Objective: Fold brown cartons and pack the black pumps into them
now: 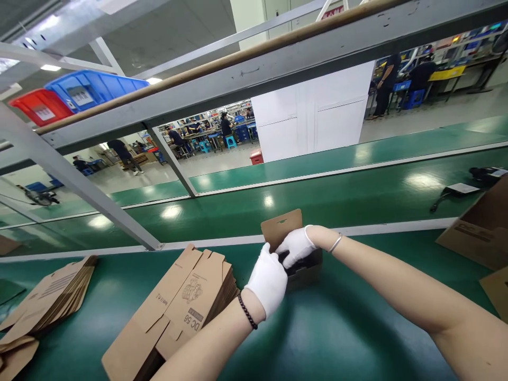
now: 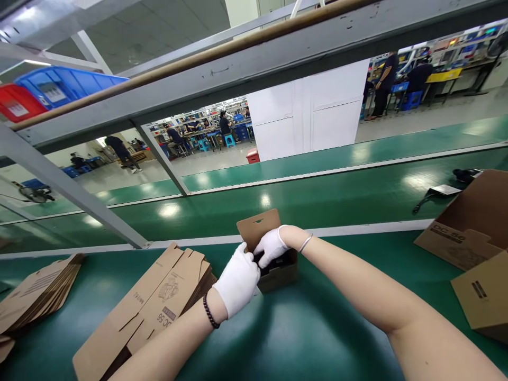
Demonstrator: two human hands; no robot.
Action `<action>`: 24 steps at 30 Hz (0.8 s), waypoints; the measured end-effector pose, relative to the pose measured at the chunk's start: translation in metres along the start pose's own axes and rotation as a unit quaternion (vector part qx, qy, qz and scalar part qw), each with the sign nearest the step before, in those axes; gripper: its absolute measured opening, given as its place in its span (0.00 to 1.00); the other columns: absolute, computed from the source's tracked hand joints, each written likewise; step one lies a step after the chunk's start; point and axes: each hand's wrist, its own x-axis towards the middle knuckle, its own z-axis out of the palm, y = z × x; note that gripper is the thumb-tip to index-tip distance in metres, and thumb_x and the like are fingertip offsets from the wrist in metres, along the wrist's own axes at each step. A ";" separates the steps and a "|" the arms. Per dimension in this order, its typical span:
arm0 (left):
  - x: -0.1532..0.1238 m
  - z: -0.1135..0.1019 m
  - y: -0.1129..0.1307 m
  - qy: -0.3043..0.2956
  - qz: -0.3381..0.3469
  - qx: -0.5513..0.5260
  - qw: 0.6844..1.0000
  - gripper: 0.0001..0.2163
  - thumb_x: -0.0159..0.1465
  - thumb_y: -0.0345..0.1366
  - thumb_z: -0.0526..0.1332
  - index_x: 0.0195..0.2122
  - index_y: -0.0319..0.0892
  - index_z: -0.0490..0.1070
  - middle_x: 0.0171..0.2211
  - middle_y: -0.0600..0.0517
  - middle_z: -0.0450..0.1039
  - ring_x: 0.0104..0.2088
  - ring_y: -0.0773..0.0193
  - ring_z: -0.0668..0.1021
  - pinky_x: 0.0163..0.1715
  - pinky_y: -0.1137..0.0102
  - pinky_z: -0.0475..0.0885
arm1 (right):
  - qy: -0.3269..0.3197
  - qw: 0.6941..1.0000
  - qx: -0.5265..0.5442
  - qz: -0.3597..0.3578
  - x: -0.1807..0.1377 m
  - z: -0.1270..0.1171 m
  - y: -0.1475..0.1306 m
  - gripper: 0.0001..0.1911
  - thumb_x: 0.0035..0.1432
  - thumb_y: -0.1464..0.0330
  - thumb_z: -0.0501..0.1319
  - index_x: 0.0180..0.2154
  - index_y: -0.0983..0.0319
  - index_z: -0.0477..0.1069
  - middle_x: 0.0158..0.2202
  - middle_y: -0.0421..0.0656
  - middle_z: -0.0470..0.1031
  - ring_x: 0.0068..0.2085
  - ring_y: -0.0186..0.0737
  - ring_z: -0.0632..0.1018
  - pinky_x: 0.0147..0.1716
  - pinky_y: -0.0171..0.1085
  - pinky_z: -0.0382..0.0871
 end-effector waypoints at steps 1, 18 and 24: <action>0.002 0.002 0.000 0.003 0.002 0.002 1.000 0.08 0.60 0.35 0.62 0.35 0.38 0.80 0.30 0.42 0.78 0.39 0.49 0.75 0.60 0.49 0.49 | 0.005 1.000 -0.001 0.006 -0.001 0.001 0.000 0.22 0.56 0.55 0.60 0.52 0.50 0.74 0.44 0.40 0.79 0.41 0.45 0.78 0.32 0.37 0.67; 0.005 0.011 -0.005 0.051 0.031 0.011 0.998 0.09 0.56 0.25 0.59 0.26 0.43 0.78 0.21 0.50 0.74 0.34 0.54 0.74 0.62 0.47 0.50 | 0.070 0.994 -0.063 0.057 -0.006 0.022 -0.013 0.19 0.51 0.63 0.67 0.46 0.58 0.78 0.41 0.49 0.79 0.41 0.55 0.80 0.34 0.41 0.69; 0.012 0.015 -0.004 0.061 -0.007 -0.047 0.997 0.10 0.58 0.23 0.58 0.29 0.41 0.77 0.26 0.51 0.74 0.41 0.55 0.74 0.65 0.49 0.48 | 0.058 0.993 -0.061 0.080 0.014 0.024 -0.028 0.20 0.46 0.70 0.71 0.44 0.64 0.78 0.37 0.50 0.80 0.39 0.55 0.81 0.39 0.43 0.70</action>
